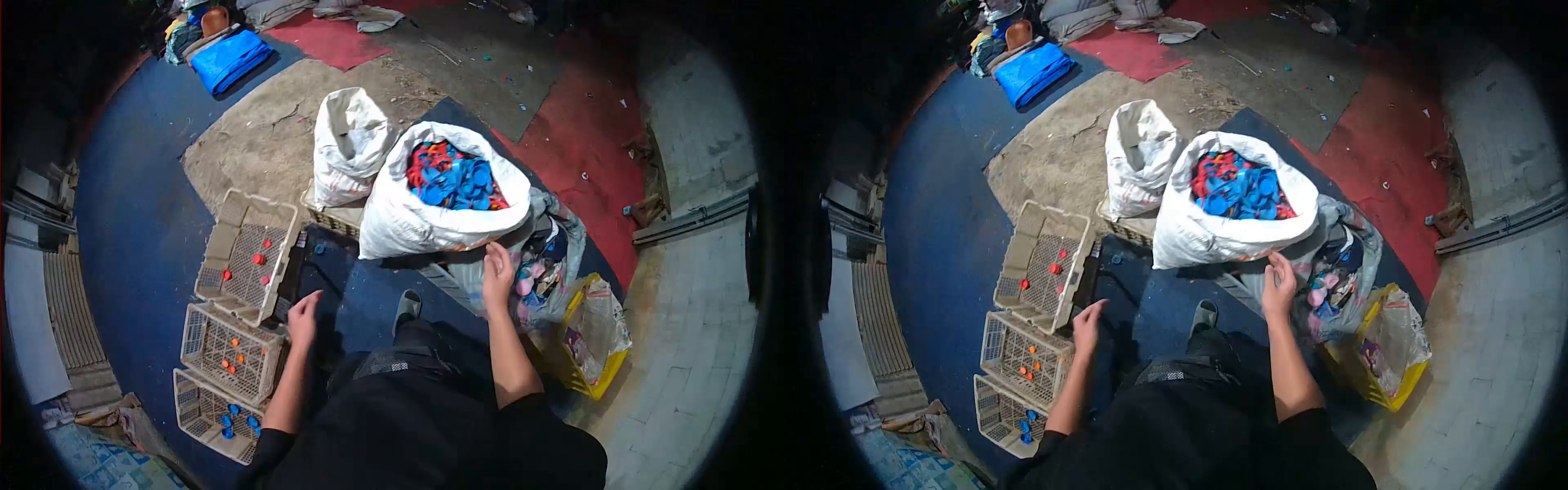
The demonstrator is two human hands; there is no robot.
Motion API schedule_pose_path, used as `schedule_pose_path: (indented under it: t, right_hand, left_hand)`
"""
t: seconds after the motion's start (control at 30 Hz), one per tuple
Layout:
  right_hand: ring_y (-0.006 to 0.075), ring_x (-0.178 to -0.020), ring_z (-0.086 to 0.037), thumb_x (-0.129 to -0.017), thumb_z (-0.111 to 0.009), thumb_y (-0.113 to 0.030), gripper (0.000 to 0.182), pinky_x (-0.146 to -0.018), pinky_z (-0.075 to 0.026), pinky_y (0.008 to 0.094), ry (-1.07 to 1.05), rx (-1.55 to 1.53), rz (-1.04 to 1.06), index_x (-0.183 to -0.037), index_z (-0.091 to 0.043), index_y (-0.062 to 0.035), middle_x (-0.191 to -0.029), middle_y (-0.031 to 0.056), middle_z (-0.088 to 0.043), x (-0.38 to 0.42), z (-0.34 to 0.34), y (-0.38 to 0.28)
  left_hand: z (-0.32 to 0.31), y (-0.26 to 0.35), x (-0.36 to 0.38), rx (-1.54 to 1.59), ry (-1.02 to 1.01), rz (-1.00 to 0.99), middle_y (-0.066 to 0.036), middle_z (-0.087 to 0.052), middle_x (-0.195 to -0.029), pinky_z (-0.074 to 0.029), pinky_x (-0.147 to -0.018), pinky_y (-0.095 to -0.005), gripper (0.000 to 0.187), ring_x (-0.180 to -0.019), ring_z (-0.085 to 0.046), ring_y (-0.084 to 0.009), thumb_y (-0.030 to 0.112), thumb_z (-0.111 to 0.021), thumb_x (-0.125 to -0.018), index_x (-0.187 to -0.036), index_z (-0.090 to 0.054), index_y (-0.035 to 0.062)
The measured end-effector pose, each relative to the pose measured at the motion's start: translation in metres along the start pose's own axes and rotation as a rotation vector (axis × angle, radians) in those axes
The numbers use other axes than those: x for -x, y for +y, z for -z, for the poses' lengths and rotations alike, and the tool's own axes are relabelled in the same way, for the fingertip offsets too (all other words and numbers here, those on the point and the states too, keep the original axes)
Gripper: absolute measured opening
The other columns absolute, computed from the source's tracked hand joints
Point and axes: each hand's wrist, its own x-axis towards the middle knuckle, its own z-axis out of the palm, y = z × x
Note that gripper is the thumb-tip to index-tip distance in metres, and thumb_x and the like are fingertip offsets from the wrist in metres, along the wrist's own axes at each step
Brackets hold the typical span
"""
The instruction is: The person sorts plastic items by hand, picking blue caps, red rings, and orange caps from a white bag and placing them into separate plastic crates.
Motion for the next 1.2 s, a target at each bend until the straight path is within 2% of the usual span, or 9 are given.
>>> schedule_pose_path:
  t: [0.1,0.33,0.47,0.57,0.63,0.8,0.93,1.1,1.2]
  right_hand:
    - [0.0333,-0.113,-0.065,-0.092,-0.064,-0.008,0.037,-0.098,-0.05,0.039,-0.029,0.361,0.195,-0.128,-0.063,-0.0011,-0.12,0.018,-0.068,-0.054,-0.004,-0.074]
    - [0.0359,-0.125,-0.056,-0.082,-0.078,-0.038,0.065,-0.105,-0.043,0.051,-0.615,0.943,0.4,-0.14,-0.059,-0.0151,-0.138,0.0154,-0.058,-0.107,-0.011,-0.077]
    - [0.0385,-0.11,-0.062,-0.077,-0.078,-0.015,0.052,-0.092,-0.051,0.0506,-0.643,0.868,0.154,-0.127,-0.064,-0.013,-0.116,0.0155,-0.062,-0.113,0.025,-0.049]
    - [0.042,-0.095,-0.066,-0.076,-0.07,-0.003,0.03,-0.079,-0.052,0.0532,-0.589,0.896,0.18,-0.104,-0.062,-0.0082,-0.096,0.0159,-0.066,-0.111,0.022,-0.031]
    - [0.0419,-0.094,-0.065,-0.075,-0.066,0.002,0.024,-0.078,-0.049,0.0541,-0.431,0.83,0.122,-0.096,-0.058,-0.0062,-0.093,0.0194,-0.067,-0.107,0.011,-0.012]
    - [0.0325,-0.086,-0.062,-0.073,-0.071,0.002,0.037,-0.073,-0.048,0.0445,-0.25,0.484,-0.005,-0.107,-0.059,-0.0087,-0.094,0.0119,-0.058,-0.085,0.004,-0.036]
    - [0.032,-0.092,-0.056,-0.075,-0.087,-0.018,0.059,-0.084,-0.048,0.0429,0.721,0.48,-0.058,-0.123,-0.057,-0.0034,-0.106,0.0146,-0.056,-0.096,-0.013,-0.038]
    - [0.0332,-0.077,-0.067,-0.097,-0.069,-0.03,0.033,-0.075,-0.051,0.0425,0.706,0.361,-0.259,-0.1,-0.067,0.0026,-0.08,0.0132,-0.069,-0.115,-0.033,0.031]
    - [0.0275,-0.086,-0.07,-0.101,-0.064,-0.027,0.031,-0.079,-0.053,0.0385,0.743,-0.367,-0.47,-0.104,-0.068,0.0046,-0.092,0.0105,-0.073,-0.109,-0.037,0.097]
  left_hand:
    - [-0.1,0.062,-0.022,-0.125,-0.082,-0.104,-0.013,-0.077,-0.105,-0.051,-0.092,-0.0305,0.029,-0.1,-0.07,-0.0167,0.018,-0.063,-0.099,-0.121,-0.073,0.0012]
    - [-0.24,0.167,-0.078,-0.738,-0.424,-0.944,-0.015,-0.052,-0.148,-0.031,-0.119,-0.0498,0.067,-0.142,-0.044,-0.0355,0.015,-0.075,-0.085,-0.148,-0.051,0.0145]
    - [-0.263,0.149,-0.112,-1.013,-0.523,-0.928,-0.008,-0.06,-0.118,-0.039,-0.101,-0.0488,0.072,-0.118,-0.056,-0.0277,0.018,-0.075,-0.08,-0.148,-0.051,0.0186]
    - [-0.277,0.151,-0.124,-1.052,-0.627,-1.043,-0.006,-0.061,-0.102,-0.039,-0.087,-0.0447,0.041,-0.103,-0.058,-0.025,0.015,-0.069,-0.082,-0.122,-0.063,0.0134]
    - [-0.286,0.147,-0.135,-0.995,-0.634,-1.143,-0.005,-0.064,-0.091,-0.04,-0.08,-0.0423,0.018,-0.093,-0.062,-0.024,0.011,-0.062,-0.085,-0.102,-0.064,0.0125]
    - [-0.286,0.124,-0.146,-0.863,-0.761,-1.3,-0.002,-0.07,-0.089,-0.043,-0.073,-0.0376,0.021,-0.081,-0.066,-0.021,0.012,-0.06,-0.085,-0.105,-0.067,0.0149]
    - [-0.29,0.101,-0.148,-0.696,-0.895,-1.462,-0.003,-0.07,-0.09,-0.044,-0.074,-0.0371,0.021,-0.085,-0.067,-0.0179,0.015,-0.062,-0.082,-0.102,-0.068,0.0145]
    - [-0.301,0.108,-0.136,-1.093,-1.119,-1.471,-0.004,-0.072,-0.102,-0.046,-0.081,-0.0392,0.026,-0.1,-0.067,-0.019,0.023,-0.065,-0.083,-0.106,-0.067,0.0138]
    - [-0.303,0.148,-0.119,-1.198,-1.196,-1.296,-0.012,-0.072,-0.09,-0.051,-0.086,-0.0445,0.029,-0.091,-0.071,-0.0285,0.035,-0.068,-0.083,-0.096,-0.068,0.009]
